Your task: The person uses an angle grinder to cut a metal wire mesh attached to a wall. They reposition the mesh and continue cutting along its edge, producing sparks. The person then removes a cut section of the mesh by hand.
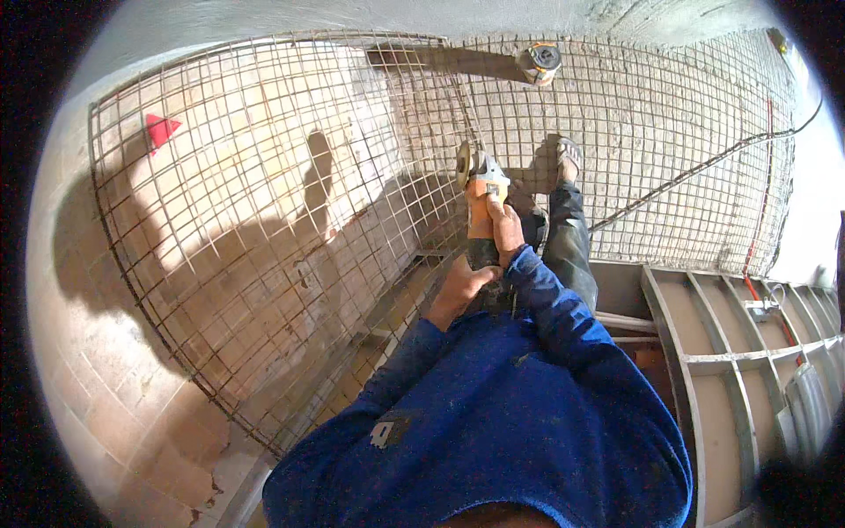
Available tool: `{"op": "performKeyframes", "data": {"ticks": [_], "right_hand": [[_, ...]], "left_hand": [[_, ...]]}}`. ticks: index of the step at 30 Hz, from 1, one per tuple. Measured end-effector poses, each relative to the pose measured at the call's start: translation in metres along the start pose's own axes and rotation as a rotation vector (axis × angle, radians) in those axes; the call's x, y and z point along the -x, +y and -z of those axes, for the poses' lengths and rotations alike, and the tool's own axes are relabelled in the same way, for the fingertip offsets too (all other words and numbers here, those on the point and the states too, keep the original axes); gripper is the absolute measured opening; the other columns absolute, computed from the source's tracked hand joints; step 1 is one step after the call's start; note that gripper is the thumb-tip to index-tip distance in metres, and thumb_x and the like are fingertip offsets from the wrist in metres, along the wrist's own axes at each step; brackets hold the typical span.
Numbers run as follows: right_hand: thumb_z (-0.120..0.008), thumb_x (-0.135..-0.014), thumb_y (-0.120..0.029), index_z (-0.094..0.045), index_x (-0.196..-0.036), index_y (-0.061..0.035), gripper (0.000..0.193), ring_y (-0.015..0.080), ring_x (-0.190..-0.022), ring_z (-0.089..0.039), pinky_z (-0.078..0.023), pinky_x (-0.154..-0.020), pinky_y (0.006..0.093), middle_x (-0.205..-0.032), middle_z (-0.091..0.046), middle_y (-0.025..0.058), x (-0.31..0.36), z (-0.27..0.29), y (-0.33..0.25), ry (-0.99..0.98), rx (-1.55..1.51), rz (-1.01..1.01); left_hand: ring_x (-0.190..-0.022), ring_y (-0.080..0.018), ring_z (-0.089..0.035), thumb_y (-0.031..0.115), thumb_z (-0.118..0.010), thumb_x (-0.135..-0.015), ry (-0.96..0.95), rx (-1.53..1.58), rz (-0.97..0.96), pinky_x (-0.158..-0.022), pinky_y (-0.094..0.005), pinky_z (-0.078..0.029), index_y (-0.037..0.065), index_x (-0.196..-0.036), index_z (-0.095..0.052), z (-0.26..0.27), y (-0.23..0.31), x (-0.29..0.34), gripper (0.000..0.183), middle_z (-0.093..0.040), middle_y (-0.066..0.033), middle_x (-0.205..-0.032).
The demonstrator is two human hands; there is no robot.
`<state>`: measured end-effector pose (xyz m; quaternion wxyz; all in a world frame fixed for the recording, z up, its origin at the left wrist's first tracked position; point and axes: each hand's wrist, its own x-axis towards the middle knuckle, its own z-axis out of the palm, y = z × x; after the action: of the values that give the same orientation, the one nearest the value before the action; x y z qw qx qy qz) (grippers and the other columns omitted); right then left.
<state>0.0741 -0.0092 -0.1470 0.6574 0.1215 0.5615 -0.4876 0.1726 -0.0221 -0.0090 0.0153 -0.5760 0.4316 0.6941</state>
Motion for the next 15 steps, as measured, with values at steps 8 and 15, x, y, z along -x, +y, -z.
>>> {"op": "performKeyframes", "data": {"ticks": [8,15], "right_hand": [[-0.051,-0.099,-0.045,-0.061,-0.114,-0.0096,0.040,0.0177,-0.075,-0.065,-0.054,-0.065,0.0333,-0.095,-0.066,0.0026,-0.005,-0.006,-0.029,-0.102,-0.095,-0.093],[-0.052,-0.093,-0.053,-0.064,-0.115,-0.0136,0.047,0.0188,-0.069,-0.063,-0.053,-0.062,0.0353,-0.091,-0.067,0.0031,0.019,-0.024,-0.043,-0.232,-0.194,-0.190]], "left_hand": [[-0.082,-0.0203,-0.064,0.029,-0.074,-0.080,0.018,-0.050,0.014,-0.074,-0.0354,-0.050,0.003,-0.106,-0.063,0.002,0.007,-0.006,0.039,-0.069,-0.0073,-0.093],[-0.082,-0.0175,-0.064,0.026,-0.078,-0.075,0.059,0.099,0.048,-0.074,-0.0324,-0.051,0.000,-0.104,-0.063,0.007,-0.006,0.004,0.042,-0.067,-0.0082,-0.092]]}}
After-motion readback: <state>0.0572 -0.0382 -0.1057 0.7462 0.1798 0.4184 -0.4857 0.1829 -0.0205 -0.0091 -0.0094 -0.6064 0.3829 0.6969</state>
